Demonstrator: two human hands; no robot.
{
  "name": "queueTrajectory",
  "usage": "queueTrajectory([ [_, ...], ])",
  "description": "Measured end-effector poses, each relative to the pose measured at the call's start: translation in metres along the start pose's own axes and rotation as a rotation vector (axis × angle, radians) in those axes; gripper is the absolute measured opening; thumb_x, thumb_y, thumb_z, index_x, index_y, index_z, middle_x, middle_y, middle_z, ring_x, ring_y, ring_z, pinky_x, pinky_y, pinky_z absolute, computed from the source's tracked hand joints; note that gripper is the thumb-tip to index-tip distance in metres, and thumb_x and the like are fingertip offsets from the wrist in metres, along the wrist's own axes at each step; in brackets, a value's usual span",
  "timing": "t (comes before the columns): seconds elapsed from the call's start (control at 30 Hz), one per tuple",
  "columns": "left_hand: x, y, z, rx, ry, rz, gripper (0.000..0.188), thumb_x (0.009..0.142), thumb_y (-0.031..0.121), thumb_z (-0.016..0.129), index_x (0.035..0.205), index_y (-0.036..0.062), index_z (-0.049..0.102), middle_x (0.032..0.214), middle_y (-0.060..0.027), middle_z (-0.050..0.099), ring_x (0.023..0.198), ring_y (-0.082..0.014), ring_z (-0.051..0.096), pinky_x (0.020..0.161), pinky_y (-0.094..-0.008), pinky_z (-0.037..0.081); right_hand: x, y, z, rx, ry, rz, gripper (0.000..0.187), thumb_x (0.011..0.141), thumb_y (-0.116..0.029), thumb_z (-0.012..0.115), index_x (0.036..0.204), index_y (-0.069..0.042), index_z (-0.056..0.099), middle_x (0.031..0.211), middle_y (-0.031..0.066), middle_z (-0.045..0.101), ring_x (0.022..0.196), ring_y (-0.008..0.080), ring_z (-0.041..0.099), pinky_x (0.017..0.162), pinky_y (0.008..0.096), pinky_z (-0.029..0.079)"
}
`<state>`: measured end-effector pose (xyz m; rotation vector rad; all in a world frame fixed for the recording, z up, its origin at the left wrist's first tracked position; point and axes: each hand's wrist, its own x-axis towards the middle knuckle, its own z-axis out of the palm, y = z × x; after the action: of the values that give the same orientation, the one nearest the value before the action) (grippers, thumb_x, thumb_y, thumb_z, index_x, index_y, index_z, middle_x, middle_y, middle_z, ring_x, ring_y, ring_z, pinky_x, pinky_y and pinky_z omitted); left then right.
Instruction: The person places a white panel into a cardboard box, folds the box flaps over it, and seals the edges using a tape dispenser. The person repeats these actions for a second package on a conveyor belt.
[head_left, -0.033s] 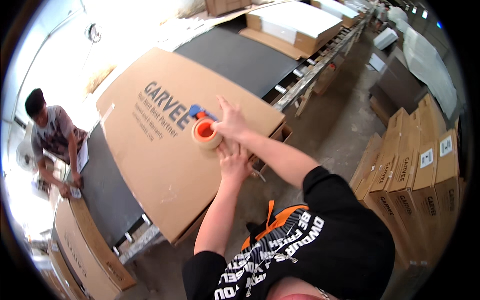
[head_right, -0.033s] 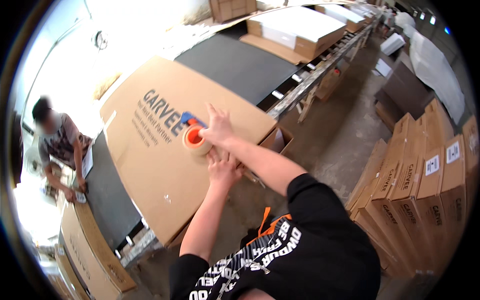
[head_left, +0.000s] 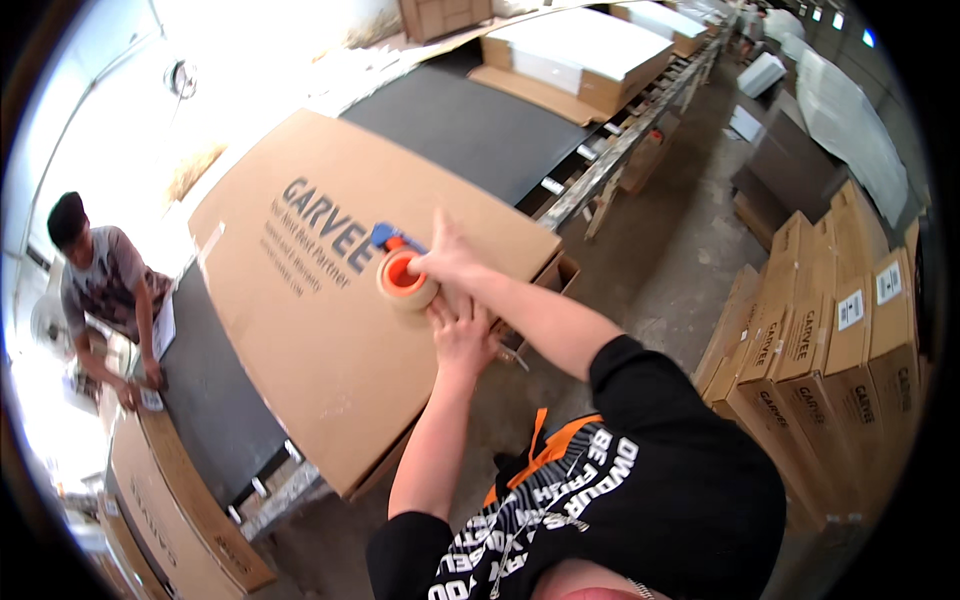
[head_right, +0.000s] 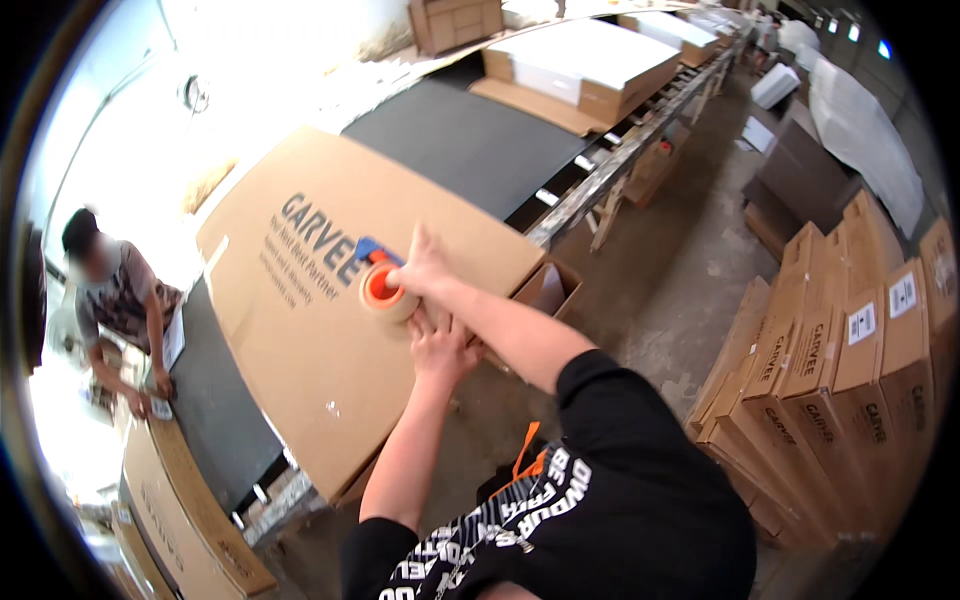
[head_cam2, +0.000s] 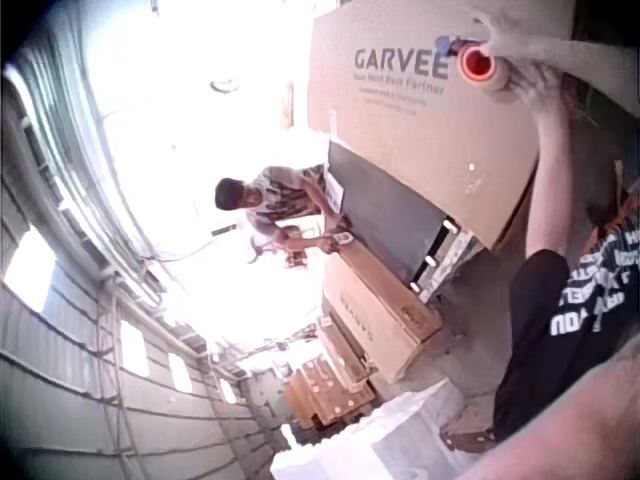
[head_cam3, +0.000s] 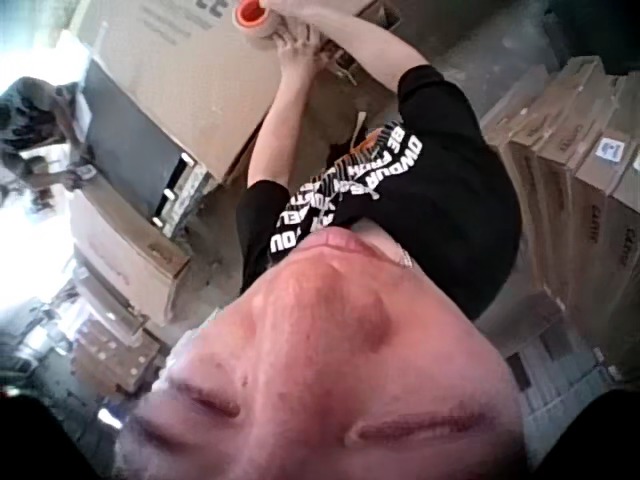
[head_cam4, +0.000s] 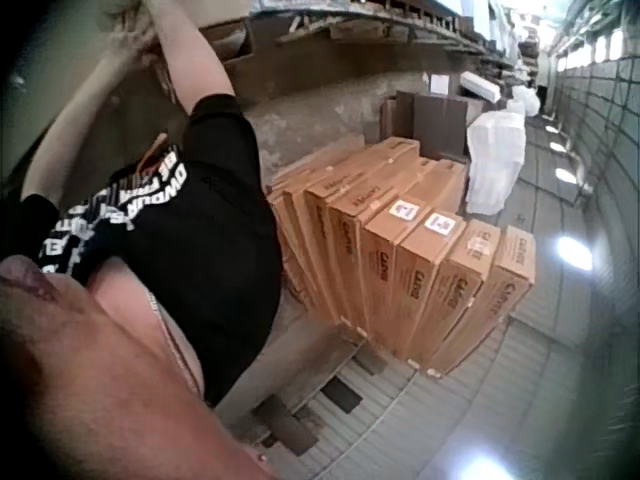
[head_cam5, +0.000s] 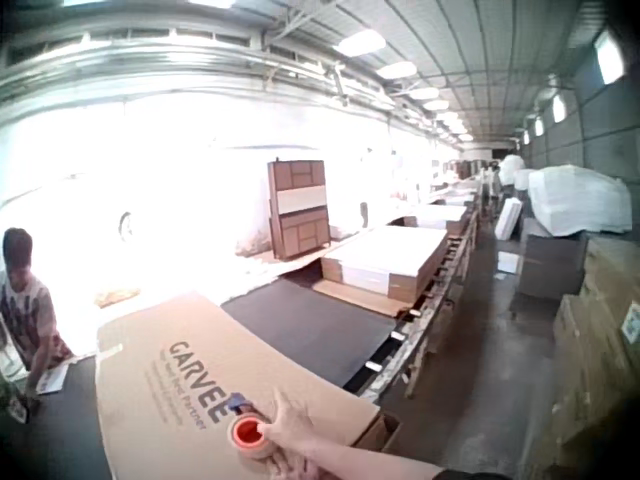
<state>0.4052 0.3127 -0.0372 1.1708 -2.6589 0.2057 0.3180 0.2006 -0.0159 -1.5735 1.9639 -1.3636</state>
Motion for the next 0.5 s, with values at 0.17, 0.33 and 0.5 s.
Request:
queueTrajectory([
  [0.17, 0.0, 0.002, 0.005, -0.122, 0.031, 0.021, 0.089, 0.072, 0.05, 0.073, 0.143, 0.0055, 0.043, 0.149, -0.0169, 0.039, 0.125, -0.0569, 0.041, 0.105, -0.0643, 0.034, 0.026, -0.028, -0.014, -0.236, -0.583, 0.387, 0.046, 0.064, -0.013, 0.069, 0.109, -0.002, 0.068, 0.104, 0.0201, 0.07, 0.101, 0.0294, 0.067, 0.089, 0.0384, 0.052],
  [0.33, -0.001, -0.003, -0.005, -0.135, -0.126, -0.059, 0.091, 0.071, 0.052, 0.074, 0.144, 0.007, 0.042, 0.152, -0.0154, 0.038, 0.13, -0.0533, 0.04, 0.108, -0.0601, 0.033, 0.023, -0.038, -0.091, 0.288, -0.51, 0.384, 0.049, 0.067, -0.012, 0.063, 0.116, -0.013, 0.069, 0.103, 0.02, 0.069, 0.098, 0.0304, 0.066, 0.086, 0.0385, 0.052],
  [0.5, 0.002, -0.001, -0.011, -0.064, -0.169, -0.071, 0.09, 0.073, 0.052, 0.072, 0.145, 0.0083, 0.042, 0.152, -0.0141, 0.038, 0.133, -0.0514, 0.038, 0.112, -0.0549, 0.031, 0.037, -0.06, -0.159, -0.518, -0.236, -0.208, 0.039, 0.076, -0.028, 0.059, 0.11, -0.015, 0.072, 0.105, 0.0176, 0.07, 0.1, 0.0306, 0.067, 0.084, 0.038, 0.054],
])
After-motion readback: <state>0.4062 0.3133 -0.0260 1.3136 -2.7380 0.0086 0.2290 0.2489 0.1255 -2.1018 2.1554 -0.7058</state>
